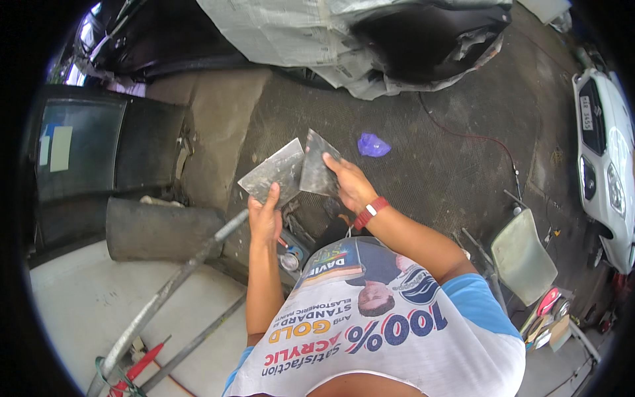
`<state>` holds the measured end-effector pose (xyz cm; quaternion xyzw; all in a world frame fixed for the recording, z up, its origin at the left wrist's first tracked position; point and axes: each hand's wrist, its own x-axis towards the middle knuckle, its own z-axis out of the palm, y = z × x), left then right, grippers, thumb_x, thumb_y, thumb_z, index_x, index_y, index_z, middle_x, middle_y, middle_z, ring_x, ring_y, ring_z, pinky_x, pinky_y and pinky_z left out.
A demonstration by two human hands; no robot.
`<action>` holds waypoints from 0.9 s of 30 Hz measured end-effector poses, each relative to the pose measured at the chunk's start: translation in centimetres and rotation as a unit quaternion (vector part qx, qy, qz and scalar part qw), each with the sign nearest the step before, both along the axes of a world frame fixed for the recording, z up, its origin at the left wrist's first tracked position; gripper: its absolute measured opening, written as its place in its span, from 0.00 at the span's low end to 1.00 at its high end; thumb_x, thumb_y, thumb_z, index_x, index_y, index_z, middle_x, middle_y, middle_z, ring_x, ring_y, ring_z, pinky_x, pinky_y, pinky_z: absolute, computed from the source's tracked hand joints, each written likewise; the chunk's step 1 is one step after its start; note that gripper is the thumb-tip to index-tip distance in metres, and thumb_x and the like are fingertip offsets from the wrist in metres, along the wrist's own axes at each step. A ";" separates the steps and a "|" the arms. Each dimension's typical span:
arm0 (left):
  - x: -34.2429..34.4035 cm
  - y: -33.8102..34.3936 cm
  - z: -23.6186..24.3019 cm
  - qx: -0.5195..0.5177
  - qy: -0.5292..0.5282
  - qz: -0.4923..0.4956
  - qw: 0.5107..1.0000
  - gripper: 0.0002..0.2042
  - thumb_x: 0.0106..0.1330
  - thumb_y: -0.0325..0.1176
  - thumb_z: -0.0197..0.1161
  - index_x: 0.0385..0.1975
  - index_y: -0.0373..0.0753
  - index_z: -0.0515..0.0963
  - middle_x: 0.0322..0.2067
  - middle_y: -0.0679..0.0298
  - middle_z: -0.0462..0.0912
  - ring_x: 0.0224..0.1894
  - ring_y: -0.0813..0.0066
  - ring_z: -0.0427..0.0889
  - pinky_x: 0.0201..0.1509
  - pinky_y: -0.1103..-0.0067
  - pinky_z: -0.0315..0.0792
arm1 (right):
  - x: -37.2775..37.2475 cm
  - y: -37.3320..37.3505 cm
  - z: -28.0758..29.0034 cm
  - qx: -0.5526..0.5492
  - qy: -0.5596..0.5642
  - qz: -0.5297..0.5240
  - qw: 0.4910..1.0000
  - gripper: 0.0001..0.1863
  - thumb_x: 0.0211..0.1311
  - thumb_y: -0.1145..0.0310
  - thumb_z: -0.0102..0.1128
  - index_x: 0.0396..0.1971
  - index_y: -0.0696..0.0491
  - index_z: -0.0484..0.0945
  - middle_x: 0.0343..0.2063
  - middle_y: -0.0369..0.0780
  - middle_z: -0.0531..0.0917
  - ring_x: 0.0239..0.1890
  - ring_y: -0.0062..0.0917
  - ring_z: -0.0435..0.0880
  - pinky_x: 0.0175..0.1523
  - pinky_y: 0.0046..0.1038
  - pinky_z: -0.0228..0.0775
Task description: The person sands a car bumper using two sanding blocks. They rub the blocks against each other to clean them and then apply them to the surface of the bumper, which is covered with newspaper.
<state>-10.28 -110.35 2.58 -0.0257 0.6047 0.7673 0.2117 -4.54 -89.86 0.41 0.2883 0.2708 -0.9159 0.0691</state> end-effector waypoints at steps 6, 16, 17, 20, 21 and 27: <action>-4.3 -0.9 2.6 -0.193 0.164 -0.150 0.956 0.21 0.77 0.44 0.65 0.56 0.31 0.81 0.51 0.56 0.88 0.54 0.67 0.85 0.61 0.71 0.74 | -3.1 0.6 4.0 0.056 0.052 -0.042 0.996 0.17 0.77 0.59 0.62 0.56 0.52 0.80 0.45 0.34 0.89 0.45 0.22 0.90 0.51 0.29 0.84; -7.0 -1.1 3.8 -0.207 0.191 -0.254 0.925 0.21 0.73 0.44 0.68 0.49 0.28 0.83 0.41 0.53 0.90 0.44 0.66 0.86 0.52 0.68 0.77 | -4.2 -1.8 4.0 0.505 0.042 -0.064 0.860 0.19 0.71 0.65 0.69 0.54 0.58 0.75 0.46 0.39 0.86 0.47 0.20 0.83 0.53 0.28 0.78; -6.8 -1.1 4.4 -0.191 0.190 -0.232 0.935 0.21 0.73 0.44 0.69 0.48 0.28 0.83 0.40 0.52 0.90 0.44 0.65 0.86 0.52 0.68 0.77 | -4.4 -1.7 3.9 0.470 0.017 -0.104 0.876 0.20 0.71 0.64 0.69 0.54 0.58 0.75 0.46 0.39 0.86 0.47 0.20 0.83 0.53 0.28 0.78; -6.8 0.0 4.4 -0.226 0.201 -0.245 0.921 0.20 0.73 0.43 0.69 0.46 0.28 0.84 0.39 0.52 0.90 0.42 0.66 0.86 0.51 0.67 0.77 | -3.9 -1.5 2.7 0.515 0.005 -0.105 0.851 0.22 0.70 0.60 0.70 0.53 0.59 0.75 0.45 0.41 0.86 0.47 0.21 0.83 0.52 0.28 0.79; -7.1 0.4 4.7 -0.273 0.203 -0.280 0.897 0.19 0.73 0.43 0.69 0.46 0.28 0.84 0.40 0.53 0.90 0.42 0.66 0.86 0.51 0.67 0.77 | -3.6 -1.5 0.5 0.578 0.036 -0.061 0.813 0.23 0.70 0.60 0.70 0.54 0.59 0.75 0.45 0.41 0.86 0.47 0.21 0.84 0.51 0.29 0.79; -6.2 4.3 6.5 -0.257 0.240 -0.248 0.903 0.20 0.72 0.42 0.70 0.43 0.25 0.83 0.38 0.49 0.90 0.40 0.64 0.87 0.50 0.67 0.77 | -3.5 3.2 2.0 0.333 0.000 -0.260 0.906 0.20 0.71 0.68 0.68 0.57 0.59 0.74 0.51 0.43 0.85 0.52 0.24 0.86 0.58 0.31 0.81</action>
